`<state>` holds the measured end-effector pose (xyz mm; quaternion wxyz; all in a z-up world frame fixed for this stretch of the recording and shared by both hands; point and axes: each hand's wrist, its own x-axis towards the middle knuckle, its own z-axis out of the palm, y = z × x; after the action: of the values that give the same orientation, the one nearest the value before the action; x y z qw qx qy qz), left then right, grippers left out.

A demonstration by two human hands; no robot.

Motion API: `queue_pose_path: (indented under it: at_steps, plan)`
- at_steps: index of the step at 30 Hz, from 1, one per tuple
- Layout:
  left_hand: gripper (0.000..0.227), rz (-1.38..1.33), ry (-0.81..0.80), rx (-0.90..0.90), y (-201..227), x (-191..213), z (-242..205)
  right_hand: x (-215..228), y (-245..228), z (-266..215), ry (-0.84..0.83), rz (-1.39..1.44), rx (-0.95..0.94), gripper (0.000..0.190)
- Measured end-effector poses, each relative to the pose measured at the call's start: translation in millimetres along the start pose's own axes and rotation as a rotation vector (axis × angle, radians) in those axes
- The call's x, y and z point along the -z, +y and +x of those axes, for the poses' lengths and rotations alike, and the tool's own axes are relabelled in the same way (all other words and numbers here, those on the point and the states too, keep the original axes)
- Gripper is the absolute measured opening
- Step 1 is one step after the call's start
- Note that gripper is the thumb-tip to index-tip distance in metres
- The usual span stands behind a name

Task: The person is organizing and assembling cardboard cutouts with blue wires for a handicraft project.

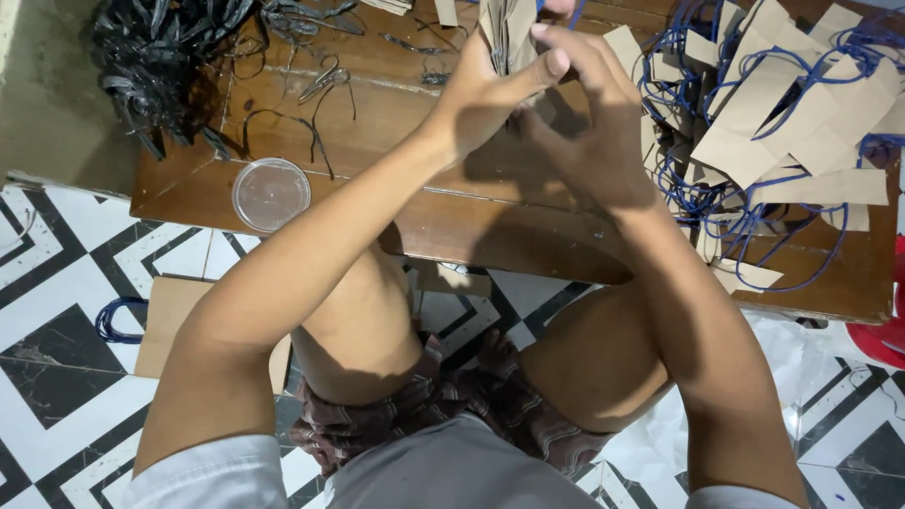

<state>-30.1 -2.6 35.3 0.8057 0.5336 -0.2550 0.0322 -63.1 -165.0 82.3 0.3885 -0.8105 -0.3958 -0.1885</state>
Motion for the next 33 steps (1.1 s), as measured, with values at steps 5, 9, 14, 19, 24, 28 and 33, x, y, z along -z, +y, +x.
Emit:
queue_pose_path:
  at_steps: [5, 9, 14, 19, 24, 28, 33]
  plan:
    - [0.037, 0.080, -0.013, -0.154, -9, -1, 5, -1, 4, 0, -0.007, 0.005, -0.016, 0.061]
    - [0.026, 0.022, 0.040, -0.078, -15, 1, 2, 3, 13, 0, 0.025, 0.034, 0.098, 0.054]
    - [0.039, 0.045, 0.099, -0.025, 8, -9, 3, 15, 0, 5, 0.178, -0.013, 0.114, 0.033]
    - [0.048, 0.060, -0.099, 0.054, 6, 4, 2, 19, 27, -6, 0.308, -0.192, 0.022, 0.057]
    - [0.023, -0.105, -0.342, 0.468, -14, 20, -2, 29, 38, -1, 0.176, -0.183, 0.008, 0.046]
    - [0.024, 0.013, -0.479, 0.333, 12, -8, -9, 31, 62, -9, 0.119, -0.103, 0.002, 0.019]
    - [0.038, 0.309, -0.627, 0.135, 19, -34, -12, 34, 82, -13, 0.046, -0.176, -0.102, 0.055]
